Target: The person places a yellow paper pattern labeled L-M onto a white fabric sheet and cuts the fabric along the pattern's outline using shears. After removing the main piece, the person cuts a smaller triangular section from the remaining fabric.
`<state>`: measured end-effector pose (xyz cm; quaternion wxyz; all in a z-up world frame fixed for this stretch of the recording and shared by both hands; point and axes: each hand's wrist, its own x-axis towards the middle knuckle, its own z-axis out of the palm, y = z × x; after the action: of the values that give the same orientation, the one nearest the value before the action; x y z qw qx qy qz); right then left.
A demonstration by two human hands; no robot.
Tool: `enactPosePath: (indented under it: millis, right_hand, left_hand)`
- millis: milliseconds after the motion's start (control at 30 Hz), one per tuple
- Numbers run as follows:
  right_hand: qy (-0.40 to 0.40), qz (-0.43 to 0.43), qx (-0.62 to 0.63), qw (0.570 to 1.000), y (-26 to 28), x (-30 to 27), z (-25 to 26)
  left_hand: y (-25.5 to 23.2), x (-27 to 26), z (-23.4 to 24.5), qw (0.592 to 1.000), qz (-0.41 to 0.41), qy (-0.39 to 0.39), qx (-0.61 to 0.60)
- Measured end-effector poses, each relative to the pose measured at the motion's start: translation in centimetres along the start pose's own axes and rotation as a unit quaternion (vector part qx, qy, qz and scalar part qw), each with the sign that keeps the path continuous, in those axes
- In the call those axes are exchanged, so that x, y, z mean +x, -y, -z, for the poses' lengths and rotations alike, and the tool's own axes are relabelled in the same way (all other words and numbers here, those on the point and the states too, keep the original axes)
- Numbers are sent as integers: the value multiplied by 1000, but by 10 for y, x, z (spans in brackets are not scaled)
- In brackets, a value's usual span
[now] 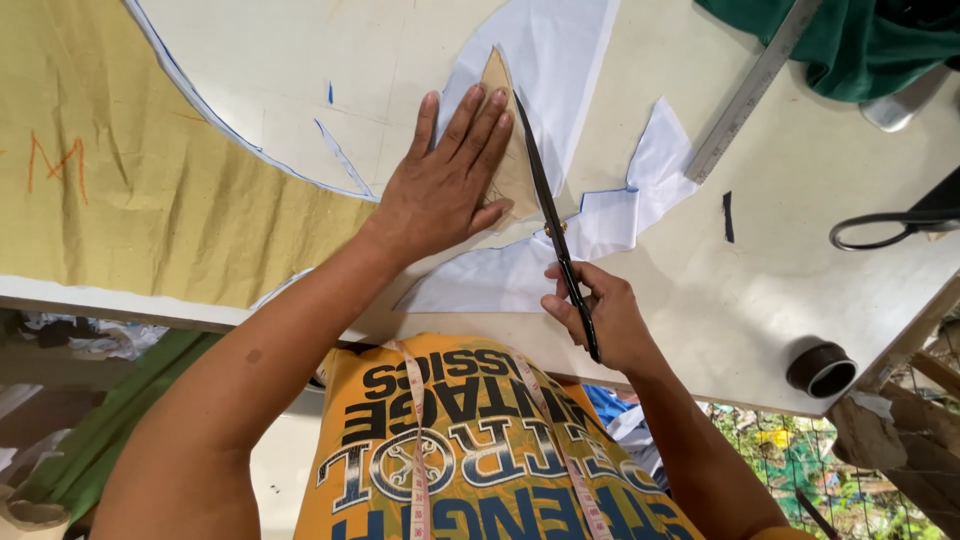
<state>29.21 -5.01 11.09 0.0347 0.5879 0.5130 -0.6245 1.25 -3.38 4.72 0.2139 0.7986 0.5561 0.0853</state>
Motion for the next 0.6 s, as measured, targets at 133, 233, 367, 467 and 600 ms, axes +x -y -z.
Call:
enactPosePath:
  millis: [133, 233, 367, 467, 600]
  right_hand:
    - [-17, -32, -3, 999, 15, 1, -2]
    - [-5, -4, 10, 1000, 11, 1, 4]
    - [2, 10, 14, 1000, 24, 6, 8]
    - [-9, -8, 8, 1000, 32, 11, 5]
    - [-26, -37, -19, 999, 47, 16, -2]
  left_hand:
    - [2, -2, -5, 999, -12, -43, 28]
    - [2, -2, -2, 998, -17, -47, 27]
    - [2, -1, 2, 1000, -7, -18, 4]
    - [1, -1, -1, 1000, -11, -23, 8]
    - [2, -2, 0, 999, -14, -35, 18]
